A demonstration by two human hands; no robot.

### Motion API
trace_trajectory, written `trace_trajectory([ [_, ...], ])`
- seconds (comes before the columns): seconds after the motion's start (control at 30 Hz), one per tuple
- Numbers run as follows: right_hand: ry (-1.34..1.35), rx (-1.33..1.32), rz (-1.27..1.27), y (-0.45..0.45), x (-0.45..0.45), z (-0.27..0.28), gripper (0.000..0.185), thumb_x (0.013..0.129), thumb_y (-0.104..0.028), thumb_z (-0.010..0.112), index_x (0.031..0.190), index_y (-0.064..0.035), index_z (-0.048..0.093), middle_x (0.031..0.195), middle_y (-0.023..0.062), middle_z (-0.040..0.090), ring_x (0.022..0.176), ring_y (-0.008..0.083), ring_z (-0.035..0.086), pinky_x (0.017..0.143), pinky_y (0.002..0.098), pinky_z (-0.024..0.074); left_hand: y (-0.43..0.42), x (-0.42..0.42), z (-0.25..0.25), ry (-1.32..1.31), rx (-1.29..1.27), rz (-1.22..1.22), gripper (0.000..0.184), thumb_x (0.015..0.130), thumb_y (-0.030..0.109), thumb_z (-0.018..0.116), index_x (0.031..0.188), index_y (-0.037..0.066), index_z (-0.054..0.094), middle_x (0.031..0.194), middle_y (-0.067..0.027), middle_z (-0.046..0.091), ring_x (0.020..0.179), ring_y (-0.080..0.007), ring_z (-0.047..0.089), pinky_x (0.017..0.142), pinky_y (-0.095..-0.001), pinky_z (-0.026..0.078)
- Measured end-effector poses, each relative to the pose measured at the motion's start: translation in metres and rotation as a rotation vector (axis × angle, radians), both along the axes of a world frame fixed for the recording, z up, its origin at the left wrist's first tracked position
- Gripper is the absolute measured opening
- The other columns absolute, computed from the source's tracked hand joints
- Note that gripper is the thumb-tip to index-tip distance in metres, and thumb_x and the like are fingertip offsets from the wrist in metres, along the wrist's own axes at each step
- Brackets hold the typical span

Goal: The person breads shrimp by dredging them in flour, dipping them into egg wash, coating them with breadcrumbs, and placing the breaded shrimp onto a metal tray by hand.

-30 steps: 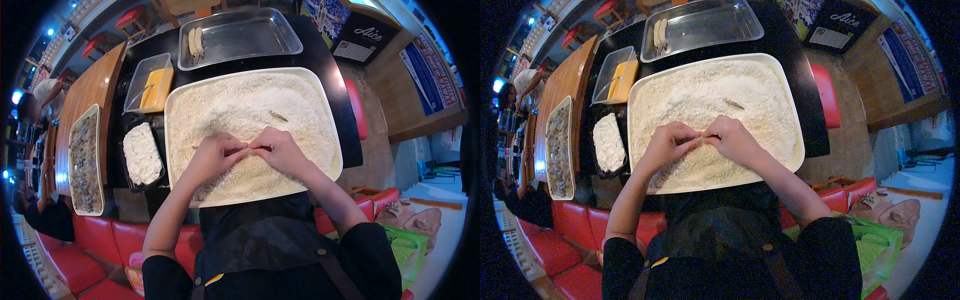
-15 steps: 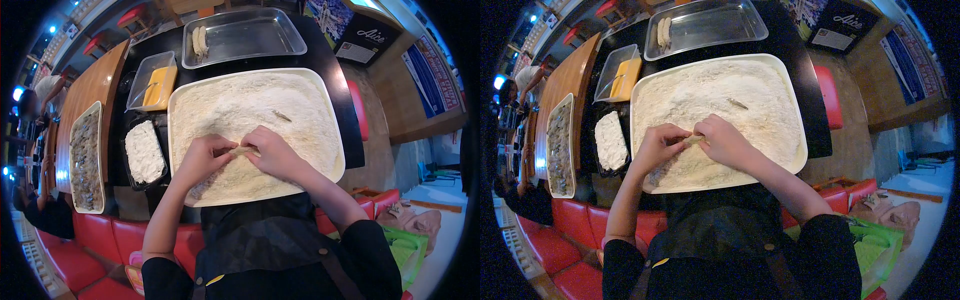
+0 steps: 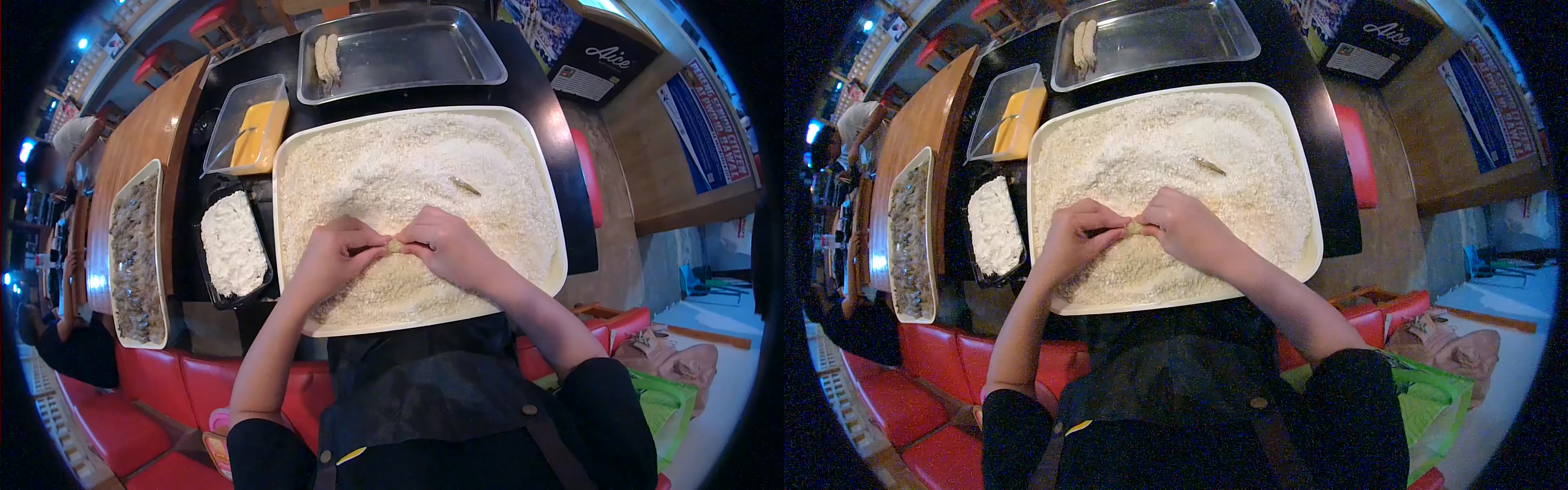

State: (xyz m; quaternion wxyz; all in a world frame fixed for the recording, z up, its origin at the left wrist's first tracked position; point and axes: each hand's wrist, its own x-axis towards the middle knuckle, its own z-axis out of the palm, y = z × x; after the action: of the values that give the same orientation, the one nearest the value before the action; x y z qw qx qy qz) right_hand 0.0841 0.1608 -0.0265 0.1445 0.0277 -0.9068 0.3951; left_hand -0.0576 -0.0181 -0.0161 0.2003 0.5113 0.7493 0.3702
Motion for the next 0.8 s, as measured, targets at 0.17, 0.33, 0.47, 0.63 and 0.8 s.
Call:
trace_trajectory([
  [0.17,0.018,0.049,-0.051,-0.008,-0.003,0.008,0.015,0.078,-0.005,0.072,0.092,-0.0010,0.069,0.089,0.0125,0.065,0.090,0.0297,0.061,0.079,0.0383,0.0506,0.001,0.003,0.011,-0.182,-0.079,0.085,0.024,0.078,0.002,0.077,0.102,0.004,0.075,0.089,-0.0100,0.071,0.081,-0.0160,0.068,0.074,-0.0279,0.054],
  [0.33,0.071,0.047,-0.040,-0.021,-0.011,0.008,0.014,0.078,-0.005,0.070,0.091,-0.0001,0.068,0.090,0.0129,0.064,0.091,0.0303,0.060,0.080,0.0392,0.0503,-0.012,-0.007,0.026,-0.283,-0.137,0.163,0.023,0.077,0.001,0.077,0.100,0.001,0.074,0.096,-0.0108,0.071,0.082,-0.0157,0.068,0.074,-0.0274,0.055],
  [0.47,-0.007,0.075,0.009,-0.018,-0.016,-0.001,0.017,0.079,-0.005,0.070,0.095,-0.0003,0.068,0.091,0.0122,0.065,0.092,0.0302,0.060,0.081,0.0396,0.0500,-0.021,-0.015,0.009,-0.053,-0.091,0.083,0.022,0.076,0.003,0.078,0.097,0.002,0.075,0.094,-0.0111,0.071,0.081,-0.0181,0.068,0.074,-0.0293,0.054],
  [0.63,-0.001,0.045,-0.006,-0.016,-0.012,0.005,0.022,0.079,-0.006,0.070,0.101,-0.0014,0.068,0.094,0.0127,0.065,0.094,0.0298,0.061,0.082,0.0378,0.0507,-0.018,-0.018,0.018,-0.027,-0.155,0.051,0.022,0.076,0.006,0.078,0.098,0.003,0.074,0.094,-0.0101,0.070,0.080,-0.0203,0.067,0.073,-0.0297,0.053],
  [0.8,-0.048,-0.024,-0.045,-0.005,0.002,0.014,0.031,0.078,-0.006,0.071,0.108,-0.0015,0.065,0.097,0.0142,0.065,0.096,0.0294,0.062,0.083,0.0368,0.0511,0.001,-0.002,0.026,0.072,0.010,-0.001,0.027,0.077,0.007,0.078,0.102,0.002,0.070,0.091,-0.0083,0.068,0.078,-0.0195,0.066,0.073,-0.0298,0.053],
])
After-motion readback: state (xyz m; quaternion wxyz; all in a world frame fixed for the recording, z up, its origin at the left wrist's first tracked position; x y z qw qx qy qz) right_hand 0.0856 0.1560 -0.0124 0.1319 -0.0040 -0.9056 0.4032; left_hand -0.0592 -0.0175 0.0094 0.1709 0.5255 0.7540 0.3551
